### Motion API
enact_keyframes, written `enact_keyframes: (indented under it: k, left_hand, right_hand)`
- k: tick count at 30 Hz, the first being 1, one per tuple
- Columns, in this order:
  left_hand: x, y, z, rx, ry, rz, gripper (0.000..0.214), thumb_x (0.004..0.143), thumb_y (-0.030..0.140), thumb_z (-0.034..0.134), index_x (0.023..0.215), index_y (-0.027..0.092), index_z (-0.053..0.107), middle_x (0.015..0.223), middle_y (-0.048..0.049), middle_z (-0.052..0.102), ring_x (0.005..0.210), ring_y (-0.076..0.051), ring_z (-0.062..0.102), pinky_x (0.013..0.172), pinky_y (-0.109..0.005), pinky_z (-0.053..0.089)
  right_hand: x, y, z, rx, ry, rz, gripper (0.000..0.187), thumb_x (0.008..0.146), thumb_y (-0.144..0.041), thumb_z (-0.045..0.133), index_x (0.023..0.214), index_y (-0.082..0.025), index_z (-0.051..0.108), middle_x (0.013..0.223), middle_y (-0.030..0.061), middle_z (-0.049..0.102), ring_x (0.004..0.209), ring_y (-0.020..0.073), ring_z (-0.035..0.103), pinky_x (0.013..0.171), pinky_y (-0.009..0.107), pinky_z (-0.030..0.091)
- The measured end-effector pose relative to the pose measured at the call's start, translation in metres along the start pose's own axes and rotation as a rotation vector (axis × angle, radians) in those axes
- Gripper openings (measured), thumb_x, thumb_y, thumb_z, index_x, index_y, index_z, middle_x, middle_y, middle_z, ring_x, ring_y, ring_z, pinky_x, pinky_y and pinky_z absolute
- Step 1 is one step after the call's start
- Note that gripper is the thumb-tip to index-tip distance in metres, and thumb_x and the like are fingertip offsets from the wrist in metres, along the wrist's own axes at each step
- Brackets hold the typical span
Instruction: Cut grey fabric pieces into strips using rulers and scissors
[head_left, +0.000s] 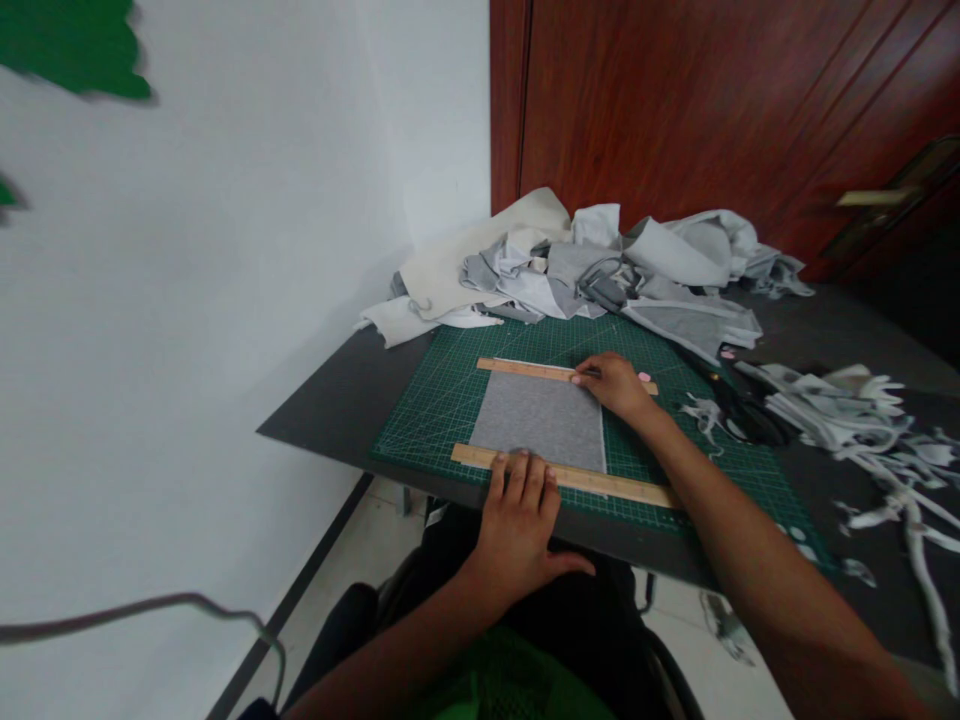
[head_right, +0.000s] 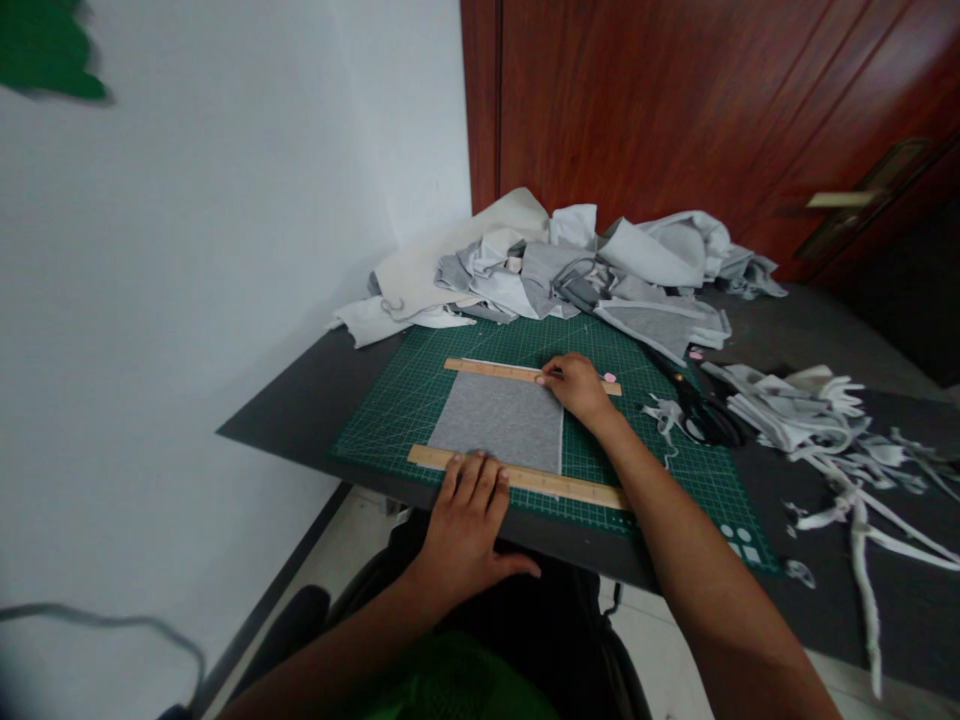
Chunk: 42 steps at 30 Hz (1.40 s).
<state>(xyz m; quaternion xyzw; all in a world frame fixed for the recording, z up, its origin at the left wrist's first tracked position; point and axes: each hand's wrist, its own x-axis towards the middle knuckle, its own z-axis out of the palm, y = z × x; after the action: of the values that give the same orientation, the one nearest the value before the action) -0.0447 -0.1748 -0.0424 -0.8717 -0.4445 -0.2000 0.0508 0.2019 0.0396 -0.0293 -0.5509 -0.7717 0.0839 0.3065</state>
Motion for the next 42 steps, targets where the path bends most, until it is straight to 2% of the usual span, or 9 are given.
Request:
enact_keyframes:
  k: [3, 6, 8, 10, 13, 21, 26, 33, 42]
  left_hand:
    - [0.005, -0.003, -0.003, -0.035, 0.043, -0.004, 0.11, 0.068, 0.098, 0.046, 0.13, 0.009, 0.063, 0.141, -0.0217, 0.06, 0.137, -0.042, 0.048, 0.121, -0.06, 0.026]
    - [0.017, -0.006, -0.012, -0.067, 0.061, -0.022, 0.09, 0.074, 0.091, 0.052, 0.113, 0.012, 0.071, 0.129, -0.0176, 0.067, 0.126, -0.037, 0.056, 0.112, -0.055, 0.04]
    - [0.029, -0.008, -0.019, -0.092, 0.03, -0.048, 0.066, 0.083, 0.079, 0.059, 0.097, 0.016, 0.073, 0.113, -0.0128, 0.071, 0.112, -0.032, 0.061, 0.098, -0.048, 0.05]
    - [0.043, -0.011, -0.024, -0.103, -0.015, -0.056, 0.038, 0.094, 0.054, 0.064, 0.084, 0.018, 0.072, 0.094, -0.0074, 0.071, 0.097, -0.026, 0.063, 0.084, -0.04, 0.052]
    - [0.058, -0.014, -0.025, -0.097, -0.025, -0.015, 0.024, 0.096, 0.031, 0.068, 0.077, 0.017, 0.07, 0.08, -0.0045, 0.068, 0.087, -0.023, 0.062, 0.076, -0.036, 0.05]
    - [0.052, -0.014, -0.018, -0.104, 0.016, 0.003, 0.017, 0.095, 0.023, 0.069, 0.078, 0.018, 0.07, 0.083, -0.0039, 0.067, 0.087, -0.022, 0.061, 0.076, -0.037, 0.051]
    - [0.05, -0.014, -0.015, -0.115, 0.018, 0.006, 0.016, 0.095, 0.024, 0.069, 0.08, 0.019, 0.071, 0.082, -0.0036, 0.067, 0.087, -0.022, 0.062, 0.075, -0.036, 0.051]
    - [0.05, -0.014, -0.014, -0.121, 0.035, 0.002, 0.016, 0.093, 0.024, 0.071, 0.079, 0.018, 0.071, 0.081, -0.0031, 0.068, 0.087, -0.023, 0.062, 0.076, -0.036, 0.052]
    - [0.05, -0.013, -0.015, -0.123, 0.011, -0.004, 0.015, 0.093, 0.025, 0.072, 0.08, 0.018, 0.07, 0.084, -0.0034, 0.068, 0.087, -0.022, 0.062, 0.077, -0.037, 0.052]
  right_hand:
    - [-0.002, -0.001, 0.004, -0.014, 0.079, -0.006, 0.012, 0.082, -0.026, 0.076, 0.092, -0.021, 0.08, 0.1, 0.0109, 0.072, 0.104, 0.0286, 0.063, 0.095, 0.041, 0.047]
    - [-0.005, -0.004, 0.005, -0.018, 0.083, -0.008, 0.009, 0.085, -0.026, 0.073, 0.089, -0.023, 0.08, 0.106, 0.0114, 0.069, 0.109, 0.0291, 0.061, 0.098, 0.043, 0.046]
    - [-0.007, -0.006, 0.005, -0.034, 0.079, -0.007, 0.011, 0.087, -0.027, 0.071, 0.088, -0.023, 0.081, 0.106, 0.0115, 0.068, 0.108, 0.029, 0.061, 0.098, 0.043, 0.046]
    - [-0.008, -0.01, 0.005, -0.06, 0.085, -0.001, 0.012, 0.088, -0.028, 0.07, 0.089, -0.022, 0.081, 0.106, 0.0119, 0.068, 0.106, 0.0288, 0.062, 0.096, 0.042, 0.047]
    - [-0.009, -0.015, 0.003, -0.088, 0.084, 0.019, 0.013, 0.089, -0.029, 0.069, 0.087, -0.022, 0.08, 0.105, 0.0117, 0.068, 0.102, 0.0277, 0.063, 0.092, 0.04, 0.049]
    - [-0.01, -0.024, 0.004, -0.159, 0.086, 0.064, 0.016, 0.092, -0.031, 0.067, 0.087, -0.023, 0.08, 0.109, 0.0117, 0.071, 0.102, 0.0276, 0.065, 0.091, 0.039, 0.049]
    - [-0.011, -0.023, 0.006, -0.145, 0.106, 0.058, 0.015, 0.092, -0.034, 0.068, 0.086, -0.026, 0.08, 0.1, 0.0097, 0.073, 0.098, 0.0277, 0.065, 0.089, 0.04, 0.049]
    - [-0.01, -0.027, 0.003, -0.129, 0.108, 0.1, 0.018, 0.091, -0.034, 0.069, 0.082, -0.023, 0.079, 0.1, 0.0103, 0.073, 0.098, 0.0276, 0.066, 0.089, 0.04, 0.049]
    - [-0.011, -0.02, 0.008, -0.149, 0.08, 0.055, 0.019, 0.094, -0.032, 0.065, 0.093, -0.024, 0.081, 0.114, 0.0136, 0.072, 0.115, 0.0308, 0.062, 0.096, 0.044, 0.048]
